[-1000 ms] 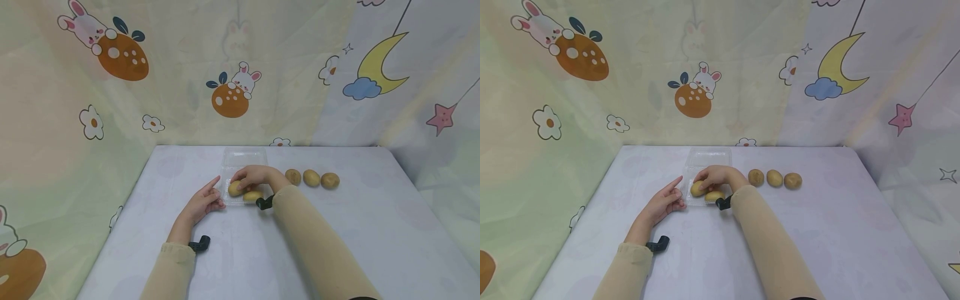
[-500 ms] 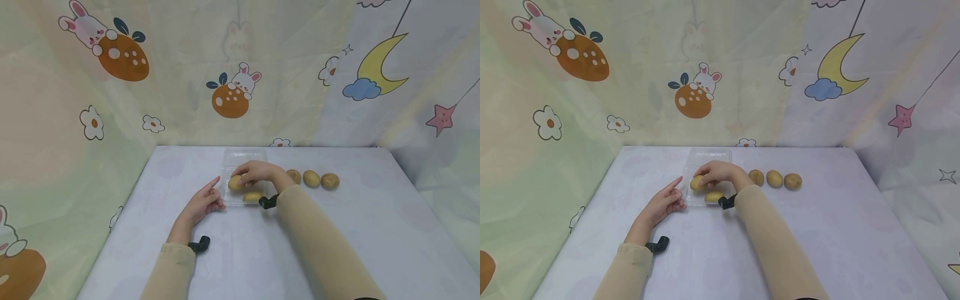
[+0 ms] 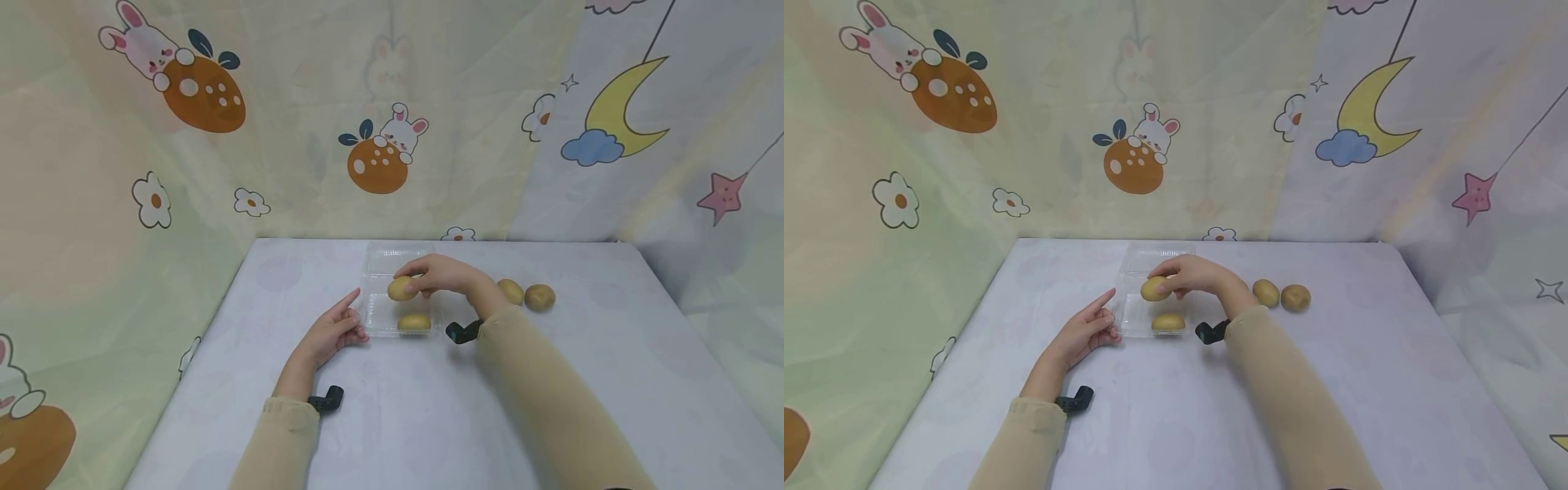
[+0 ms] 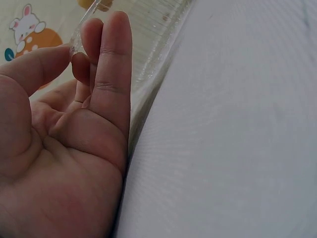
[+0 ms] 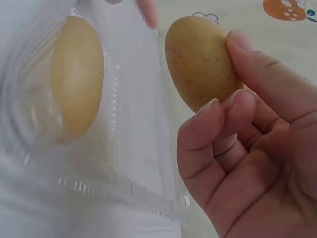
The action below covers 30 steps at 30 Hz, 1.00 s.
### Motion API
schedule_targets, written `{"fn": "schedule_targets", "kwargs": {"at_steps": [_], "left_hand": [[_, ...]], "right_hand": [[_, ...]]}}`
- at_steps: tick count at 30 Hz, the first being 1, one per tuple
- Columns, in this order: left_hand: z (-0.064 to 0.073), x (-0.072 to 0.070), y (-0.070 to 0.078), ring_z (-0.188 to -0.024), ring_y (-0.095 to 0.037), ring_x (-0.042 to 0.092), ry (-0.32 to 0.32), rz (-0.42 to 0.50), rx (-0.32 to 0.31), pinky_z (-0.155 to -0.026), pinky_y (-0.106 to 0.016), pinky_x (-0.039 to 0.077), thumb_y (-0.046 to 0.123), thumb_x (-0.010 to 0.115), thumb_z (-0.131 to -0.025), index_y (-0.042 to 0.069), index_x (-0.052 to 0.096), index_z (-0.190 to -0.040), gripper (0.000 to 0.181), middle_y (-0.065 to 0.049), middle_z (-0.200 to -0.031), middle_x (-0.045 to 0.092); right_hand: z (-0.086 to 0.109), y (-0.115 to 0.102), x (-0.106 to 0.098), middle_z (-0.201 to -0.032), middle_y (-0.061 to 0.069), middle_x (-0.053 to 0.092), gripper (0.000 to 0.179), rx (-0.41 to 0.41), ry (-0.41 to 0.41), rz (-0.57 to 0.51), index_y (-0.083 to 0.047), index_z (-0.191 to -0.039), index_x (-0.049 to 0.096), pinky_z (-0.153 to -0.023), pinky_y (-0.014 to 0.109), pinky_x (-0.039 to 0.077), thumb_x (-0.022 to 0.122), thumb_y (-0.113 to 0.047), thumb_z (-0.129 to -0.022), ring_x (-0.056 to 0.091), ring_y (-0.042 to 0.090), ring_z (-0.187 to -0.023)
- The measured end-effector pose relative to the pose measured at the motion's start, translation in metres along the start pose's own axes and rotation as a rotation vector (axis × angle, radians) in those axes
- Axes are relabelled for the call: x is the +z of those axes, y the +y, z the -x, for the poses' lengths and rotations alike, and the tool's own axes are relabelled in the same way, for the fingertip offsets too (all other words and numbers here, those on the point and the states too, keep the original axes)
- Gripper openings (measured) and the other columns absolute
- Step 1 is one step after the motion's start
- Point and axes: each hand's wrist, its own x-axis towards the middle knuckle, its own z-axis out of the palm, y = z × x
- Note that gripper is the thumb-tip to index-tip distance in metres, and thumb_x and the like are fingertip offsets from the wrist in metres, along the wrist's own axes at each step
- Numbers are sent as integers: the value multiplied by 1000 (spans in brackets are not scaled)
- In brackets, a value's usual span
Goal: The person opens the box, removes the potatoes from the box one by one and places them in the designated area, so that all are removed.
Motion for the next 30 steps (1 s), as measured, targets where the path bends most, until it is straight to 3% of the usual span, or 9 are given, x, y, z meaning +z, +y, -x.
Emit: {"fn": "schedule_targets", "kwargs": {"at_steps": [3, 11, 16, 20, 30], "left_hand": [[1, 0, 0, -80, -15, 66, 6, -8, -1, -87, -40, 61, 6, 52, -101, 27, 25, -158, 66, -2, -91, 54], [1, 1, -1, -80, -16, 66, 14, -4, -4, -87, -40, 61, 8, 53, -101, 31, 28, -156, 66, -2, -91, 54], [1, 1, 0, -80, -16, 66, 13, -6, -2, -86, -40, 61, 9, 53, -101, 33, 29, -155, 65, -2, -92, 54], [1, 1, 0, -81, -16, 66, 12, -10, -2, -87, -39, 61, 8, 53, -101, 31, 27, -157, 65, -2, -91, 54], [0, 0, 0, -80, -16, 67, 6, -1, 4, -87, -40, 61, 8, 53, -100, 31, 27, -157, 66, -2, -91, 55]], "right_hand": [[10, 5, -3, -108, 0, 68, 39, 21, 32, -48, -33, -123, 68, -79, 33, 53, 76, -39, -85, 61, 24, -79], [38, 21, -14, -105, 4, 67, 43, 37, 98, -67, -35, -122, 67, -85, 52, 49, 77, -46, -82, 59, 26, -71], [58, 30, -18, -112, 1, 67, 47, 87, 163, -93, -38, -122, 67, -85, 49, 50, 80, -50, -77, 61, 30, -76], [72, 39, -21, -117, -1, 66, 48, 86, 198, -92, -37, -124, 67, -84, 44, 54, 79, -48, -79, 61, 26, -85], [105, 59, -23, -97, 6, 65, 45, 82, 242, -89, -31, -128, 64, -77, 41, 49, 75, -41, -86, 59, 25, -76]]}}
